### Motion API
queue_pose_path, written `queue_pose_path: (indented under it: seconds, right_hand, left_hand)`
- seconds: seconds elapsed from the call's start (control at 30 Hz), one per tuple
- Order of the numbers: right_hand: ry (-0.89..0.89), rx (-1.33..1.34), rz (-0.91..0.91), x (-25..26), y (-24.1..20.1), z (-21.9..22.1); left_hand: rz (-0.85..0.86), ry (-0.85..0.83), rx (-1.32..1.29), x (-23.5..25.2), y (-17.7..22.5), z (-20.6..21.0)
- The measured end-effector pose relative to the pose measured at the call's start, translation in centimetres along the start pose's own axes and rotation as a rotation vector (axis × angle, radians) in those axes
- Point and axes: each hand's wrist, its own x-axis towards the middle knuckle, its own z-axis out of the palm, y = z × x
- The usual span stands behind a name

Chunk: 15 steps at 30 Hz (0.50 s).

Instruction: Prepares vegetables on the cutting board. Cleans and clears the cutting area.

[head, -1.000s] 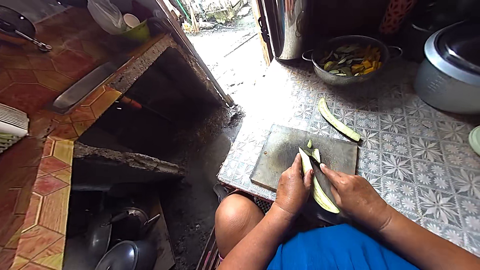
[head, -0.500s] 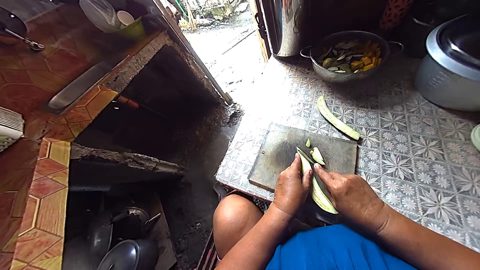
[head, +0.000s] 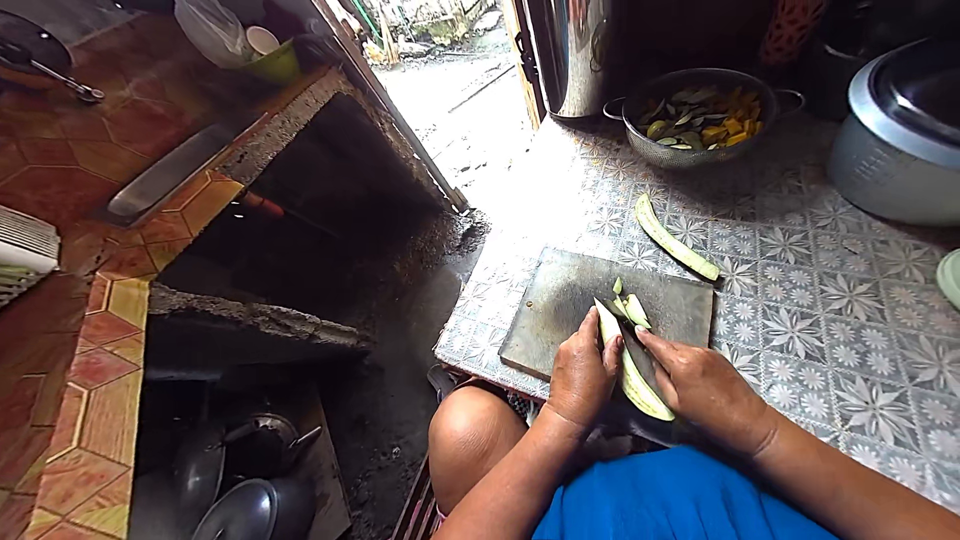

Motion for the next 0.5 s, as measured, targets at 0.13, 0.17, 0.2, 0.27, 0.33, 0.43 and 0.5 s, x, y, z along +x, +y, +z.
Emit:
queue_pose_path:
  seconds: [0.13, 0.17, 0.2, 0.27, 0.33, 0.43, 0.5]
  right_hand:
    - [0.086, -0.037, -0.058, -0.03, 0.02, -0.52]
    - [0.084, -0.046, -0.081, 0.01, -0.15, -0.59]
    - [0.080, -0.056, -0.101, 0.03, -0.31, -0.55]
    - [0.066, -0.082, -0.119, 0.02, -0.47, -0.43]
    - [0.059, -0.095, -0.132, 0.14, -0.37, -0.46]
    - [0.016, -0.104, -0.143, 0.35, -0.27, -0.80]
    - [-0.024, -0.112, -0.132, 0.69, -0.34, -0.88]
  left_hand:
    - [-0.006, -0.001, -0.002, -0.07, 0.10, 0.02]
    - [-0.004, 0.001, -0.003, -0.09, 0.07, 0.03]
    - [-0.001, 0.004, -0.004, -0.07, 0.03, 0.06]
    - [0.005, 0.009, -0.001, 0.04, -0.03, 0.15]
    - [0.009, 0.010, 0.000, 0.14, -0.07, 0.18]
    - [0.022, 0.011, 0.002, 0.10, -0.22, 0.27]
    - [0.027, 0.011, 0.005, 0.16, -0.27, 0.29]
